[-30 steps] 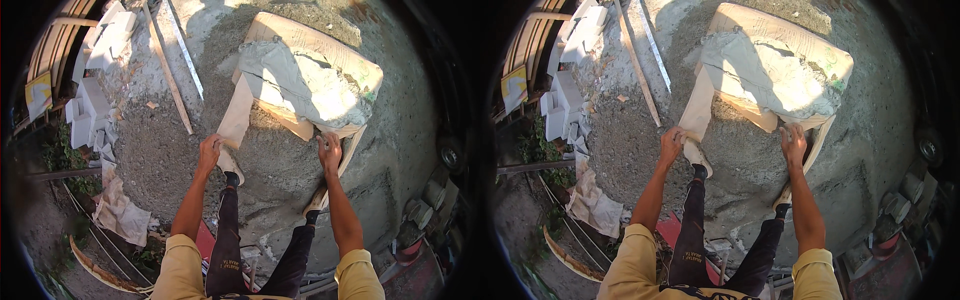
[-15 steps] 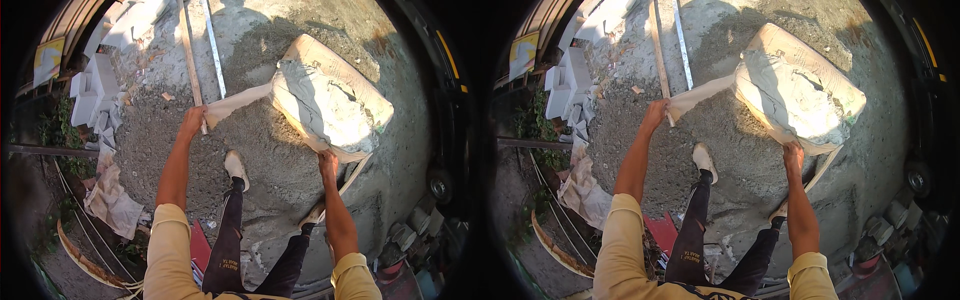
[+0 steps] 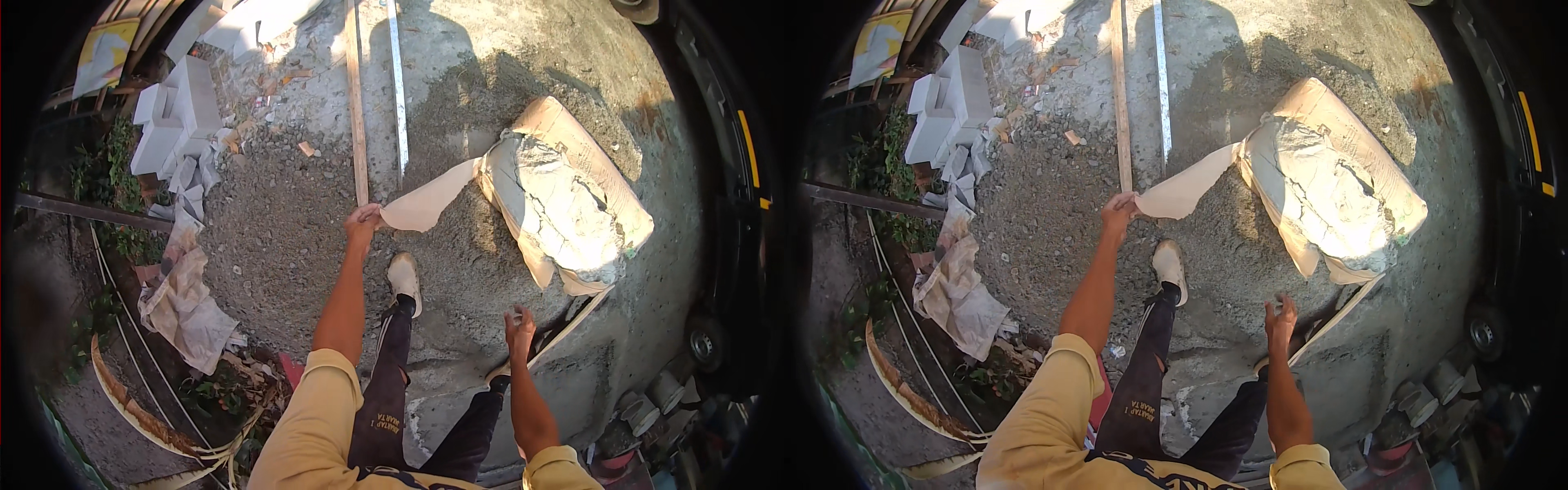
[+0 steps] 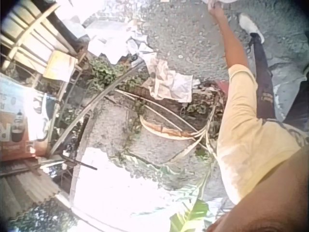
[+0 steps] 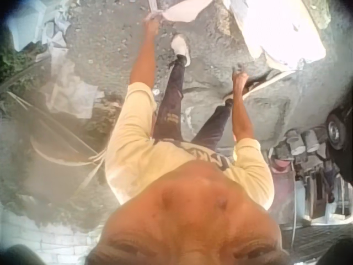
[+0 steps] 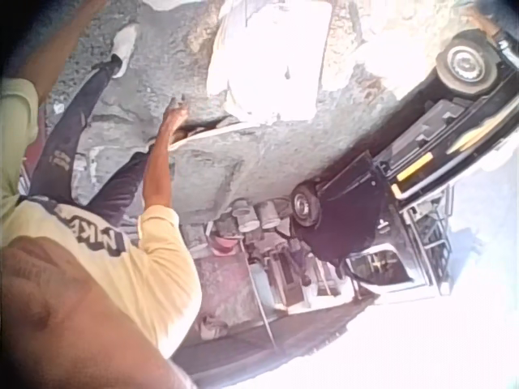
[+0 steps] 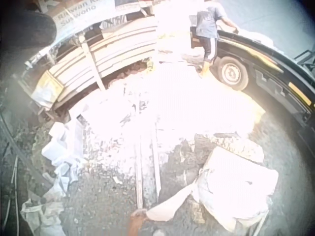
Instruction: The person uses a pickaxe to break open a cement bag on the ground, then tears the bag open by hand to expose the contents.
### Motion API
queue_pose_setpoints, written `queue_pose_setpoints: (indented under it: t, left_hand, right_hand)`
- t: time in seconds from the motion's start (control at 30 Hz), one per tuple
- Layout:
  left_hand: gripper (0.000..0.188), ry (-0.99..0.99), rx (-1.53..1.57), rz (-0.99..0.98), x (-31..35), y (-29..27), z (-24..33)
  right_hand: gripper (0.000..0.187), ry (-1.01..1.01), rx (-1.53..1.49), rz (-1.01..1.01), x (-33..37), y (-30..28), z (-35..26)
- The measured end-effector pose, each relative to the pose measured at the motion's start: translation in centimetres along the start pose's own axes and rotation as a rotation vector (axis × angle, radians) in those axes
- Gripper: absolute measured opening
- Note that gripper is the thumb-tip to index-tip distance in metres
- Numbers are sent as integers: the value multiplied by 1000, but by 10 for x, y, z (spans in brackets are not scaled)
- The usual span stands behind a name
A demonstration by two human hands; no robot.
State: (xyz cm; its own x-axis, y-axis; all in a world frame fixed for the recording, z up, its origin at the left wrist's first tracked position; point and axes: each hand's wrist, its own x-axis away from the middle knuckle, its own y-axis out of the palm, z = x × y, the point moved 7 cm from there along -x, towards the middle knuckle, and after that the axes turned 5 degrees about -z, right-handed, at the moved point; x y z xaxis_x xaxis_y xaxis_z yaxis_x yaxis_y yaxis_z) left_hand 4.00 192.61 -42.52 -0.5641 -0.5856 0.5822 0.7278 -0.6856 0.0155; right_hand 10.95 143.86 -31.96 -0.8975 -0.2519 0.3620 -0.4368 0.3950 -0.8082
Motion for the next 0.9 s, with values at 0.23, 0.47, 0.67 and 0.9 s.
queue_pose_setpoints:
  t: [0.23, 0.47, 0.67, 0.9]
  left_hand:
    - [17, 139, -653, 145, 2, -43, -18]
    - [20, 155, -892, -81, -136, -10, -33]
    - [53, -28, -1069, 213, -267, 14, -87]
    - [60, 29, -1185, 107, -291, 103, -82]
  right_hand:
    - [27, 289, -160, -152, 113, 10, 28]
    - [34, 603, -159, -154, 196, -7, 61]
    - [35, 597, 321, -426, 294, 1, 138]
    - [39, 859, 198, -400, 249, 8, 101]
